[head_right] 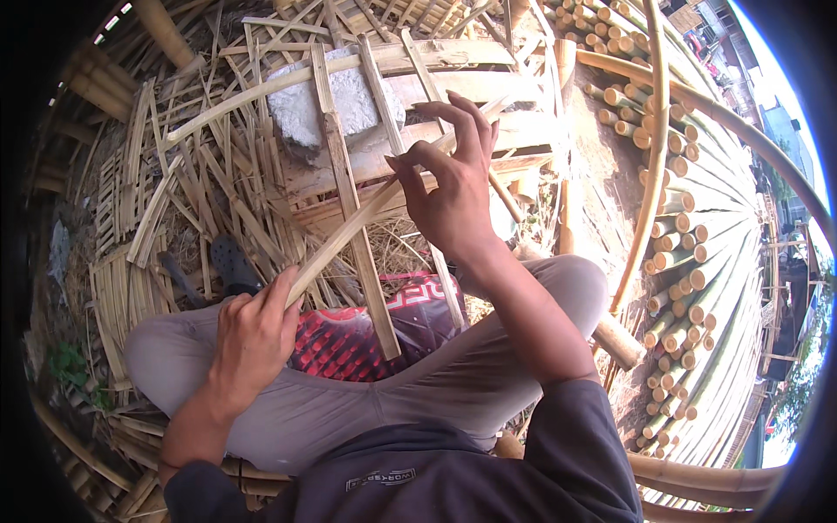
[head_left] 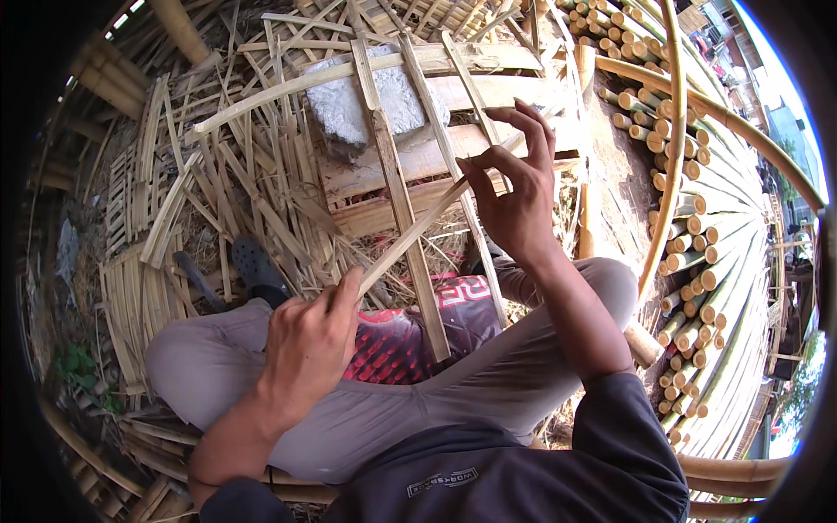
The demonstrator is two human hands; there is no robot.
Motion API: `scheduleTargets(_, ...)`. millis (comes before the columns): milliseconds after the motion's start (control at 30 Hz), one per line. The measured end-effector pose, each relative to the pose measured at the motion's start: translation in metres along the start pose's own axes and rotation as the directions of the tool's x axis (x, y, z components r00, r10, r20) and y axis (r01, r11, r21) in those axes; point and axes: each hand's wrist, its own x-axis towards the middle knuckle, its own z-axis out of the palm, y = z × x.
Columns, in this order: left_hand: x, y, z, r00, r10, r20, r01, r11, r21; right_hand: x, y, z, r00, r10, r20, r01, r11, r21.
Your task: The person is assembling a bamboo lattice by placing thin bamboo strips over a wooden frame and nailing them into place with a hammer.
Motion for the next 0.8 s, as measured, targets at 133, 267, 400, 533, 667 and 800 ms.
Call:
scheduleTargets(133, 0.002, 0.001, -0.003, 1.000, 0.019, -0.024, -0.019, 1.000, -0.021, 0.004, 0.000, -0.011, 0.999, -0.024, -0.043, 0.024, 1.000, 0.003)
scheduleTargets(267, 0.002, 0.001, -0.001, 0.998, 0.032, -0.045, -0.034, 0.998, -0.055, 0.003, 0.000, -0.015, 0.996, -0.057, -0.068, 0.056, 0.998, -0.027)
scheduleTargets(400, 0.001, 0.002, -0.001, 0.998, 0.030, -0.057, -0.035, 0.995, -0.090, 0.003, 0.002, -0.016, 0.993, -0.095, -0.073, 0.092, 0.995, -0.042)
scheduleTargets(533, 0.003, 0.005, -0.002, 0.997, 0.036, -0.070, -0.044, 0.992, -0.118, 0.006, 0.004, -0.023, 0.986, -0.149, -0.069, 0.143, 0.986, -0.080)
scheduleTargets(667, 0.005, 0.007, -0.003, 0.994, 0.052, -0.092, -0.063, 0.991, -0.122, 0.007, 0.005, -0.026, 0.986, -0.151, -0.073, 0.143, 0.984, -0.103)
scheduleTargets(800, 0.006, 0.009, -0.006, 0.995, 0.036, -0.098, -0.050, 0.988, -0.146, 0.011, -0.002, -0.027, 0.988, -0.129, -0.079, 0.120, 0.987, -0.110)
